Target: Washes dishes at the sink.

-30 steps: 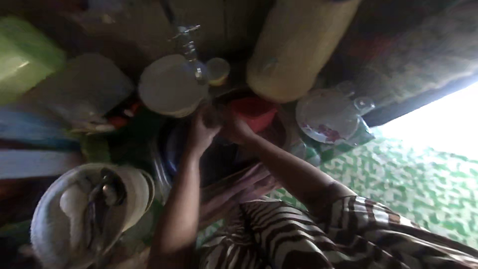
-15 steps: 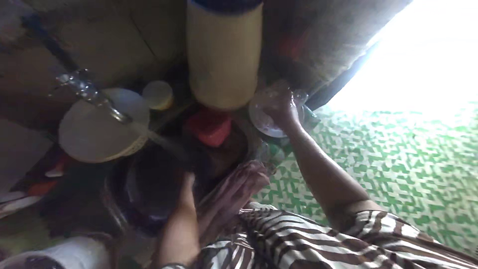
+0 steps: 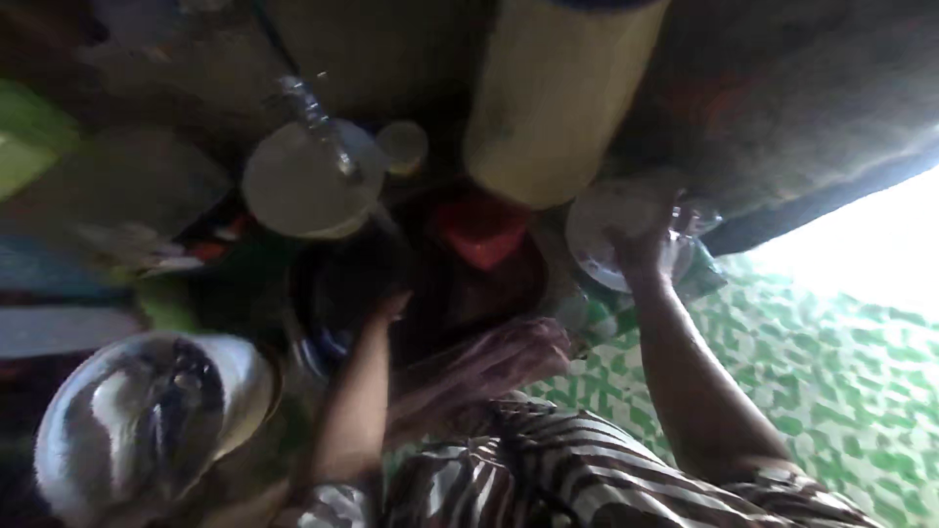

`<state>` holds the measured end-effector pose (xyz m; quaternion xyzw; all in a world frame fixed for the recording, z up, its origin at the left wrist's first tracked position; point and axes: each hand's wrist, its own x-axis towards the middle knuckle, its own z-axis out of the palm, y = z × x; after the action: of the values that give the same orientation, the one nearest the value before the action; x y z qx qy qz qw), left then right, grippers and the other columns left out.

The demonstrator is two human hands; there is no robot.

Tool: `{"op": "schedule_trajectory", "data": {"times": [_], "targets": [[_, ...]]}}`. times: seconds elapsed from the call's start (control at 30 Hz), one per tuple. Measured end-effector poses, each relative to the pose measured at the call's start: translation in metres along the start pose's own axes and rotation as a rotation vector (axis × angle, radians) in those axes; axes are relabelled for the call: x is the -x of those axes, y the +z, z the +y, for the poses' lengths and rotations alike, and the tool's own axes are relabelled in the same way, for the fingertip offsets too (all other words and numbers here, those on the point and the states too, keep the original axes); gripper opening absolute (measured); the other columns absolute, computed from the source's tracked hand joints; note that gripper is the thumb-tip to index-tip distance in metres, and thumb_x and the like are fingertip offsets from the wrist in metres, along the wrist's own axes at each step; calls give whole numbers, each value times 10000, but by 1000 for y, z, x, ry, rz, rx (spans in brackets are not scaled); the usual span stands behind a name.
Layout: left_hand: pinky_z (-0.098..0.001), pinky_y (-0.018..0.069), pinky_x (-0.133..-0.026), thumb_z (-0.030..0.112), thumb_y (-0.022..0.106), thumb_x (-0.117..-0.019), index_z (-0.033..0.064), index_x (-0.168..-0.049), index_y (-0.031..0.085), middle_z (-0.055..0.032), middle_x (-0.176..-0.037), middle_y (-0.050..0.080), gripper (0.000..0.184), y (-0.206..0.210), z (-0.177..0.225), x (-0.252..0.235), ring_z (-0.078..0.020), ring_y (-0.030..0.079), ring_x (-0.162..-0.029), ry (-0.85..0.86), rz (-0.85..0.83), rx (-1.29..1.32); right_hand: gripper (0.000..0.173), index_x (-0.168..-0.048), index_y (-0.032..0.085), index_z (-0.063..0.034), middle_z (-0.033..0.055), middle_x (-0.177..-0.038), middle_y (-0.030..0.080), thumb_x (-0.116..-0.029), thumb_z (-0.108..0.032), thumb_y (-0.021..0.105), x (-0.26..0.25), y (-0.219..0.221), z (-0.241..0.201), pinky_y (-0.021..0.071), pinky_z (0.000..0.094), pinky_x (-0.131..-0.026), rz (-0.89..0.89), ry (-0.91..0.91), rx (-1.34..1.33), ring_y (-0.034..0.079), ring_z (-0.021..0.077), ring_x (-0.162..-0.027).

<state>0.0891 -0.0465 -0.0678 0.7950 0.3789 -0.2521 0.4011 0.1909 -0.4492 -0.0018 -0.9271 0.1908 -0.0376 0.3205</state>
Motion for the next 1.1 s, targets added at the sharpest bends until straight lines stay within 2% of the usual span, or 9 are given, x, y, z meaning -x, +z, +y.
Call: {"op": "schedule_trajectory", "data": {"times": [0.1, 0.3, 0.47, 0.57, 0.67, 0.77, 0.83, 0.97, 1.1], "targets": [[-643, 477, -1022, 352, 763, -923, -35, -1331, 600, -288, -1283, 633, 585, -27, 10, 9, -448, 612, -1205, 159, 130, -283, 847, -1563, 357, -54, 291, -1651, 179, -889, -353, 772, 32, 5, -39, 233, 637, -1207, 53, -190, -97, 174, 482, -1527], [-649, 454, -1056, 342, 797, -883, 49, -1402, 587, -283, -1425, 532, 632, -51, 35, 58, -455, 526, -1316, 201, 222, -394, 540, -1422, 550, -23, 239, -1496, 489, -955, -234, 721, 90, 87, -124, 389, 560, -1160, -510, -608, -226, 440, 407, -1411], [-623, 487, -1017, 430, 777, -889, -5, -1363, 564, -271, -1323, 602, 678, -60, 29, 83, -427, 587, -1244, 118, 350, -192, 528, -1467, 483, -33, 217, -1428, 553, -1014, -248, 649, 124, 175, -148, 531, 502, -1014, -938, -169, -477, 599, 326, -1248], [-542, 571, -938, 461, 708, -956, -34, -1393, 502, -260, -1251, 630, 692, -59, 5, 88, -361, 671, -1103, 78, 319, 209, 586, -1557, 375, -186, 199, -1452, 516, -1059, -454, 531, 146, 192, -149, 528, 568, -924, -1111, 249, -631, 586, 376, -1203], [-452, 615, -787, 418, 629, -1021, -40, -1384, 478, -249, -1121, 643, 604, -48, -16, 93, -316, 698, -909, 14, 136, 516, 597, -1555, 370, -185, 190, -1485, 486, -1065, -512, 470, 157, 208, -154, 546, 569, -935, -1166, 377, -788, 577, 376, -1242], [-401, 597, -765, 370, 566, -1061, 71, -1540, 362, -207, -1132, 663, 602, -37, -18, 97, -259, 696, -886, -18, -65, 439, 573, -1506, 461, -143, 164, -1399, 567, -1049, -481, 533, 148, 221, -169, 521, 503, -958, -1168, 297, -709, 591, 300, -1191], [-428, 573, -890, 363, 545, -1070, 125, -1617, 248, -202, -1313, 628, 666, -28, -11, 88, -272, 669, -1086, 9, -147, 440, 554, -1443, 512, -121, 128, -1233, 609, -1024, -475, 585, 138, 236, -178, 530, 391, -816, -1166, 149, -619, 597, 209, -979], [-469, 547, -911, 459, 527, -1062, 99, -1510, 454, -205, -1366, 592, 580, 8, 2, 33, -313, 626, -1130, 102, 56, 693, 526, -1466, 528, -76, 168, -1461, 559, -1046, -389, 576, 118, 229, -198, 452, 506, -1109, -1190, -181, -528, 546, 280, -1335], [-478, 546, -921, 225, 526, -1080, -5, -1468, 446, -246, -1298, 601, 458, 26, 28, 16, -313, 625, -1100, 269, 212, 871, 478, -1471, 503, -48, 204, -1307, 623, -1112, -354, 425, 129, 200, -218, 490, 474, -1004, -968, -351, -450, 604, 279, -1165]]}}
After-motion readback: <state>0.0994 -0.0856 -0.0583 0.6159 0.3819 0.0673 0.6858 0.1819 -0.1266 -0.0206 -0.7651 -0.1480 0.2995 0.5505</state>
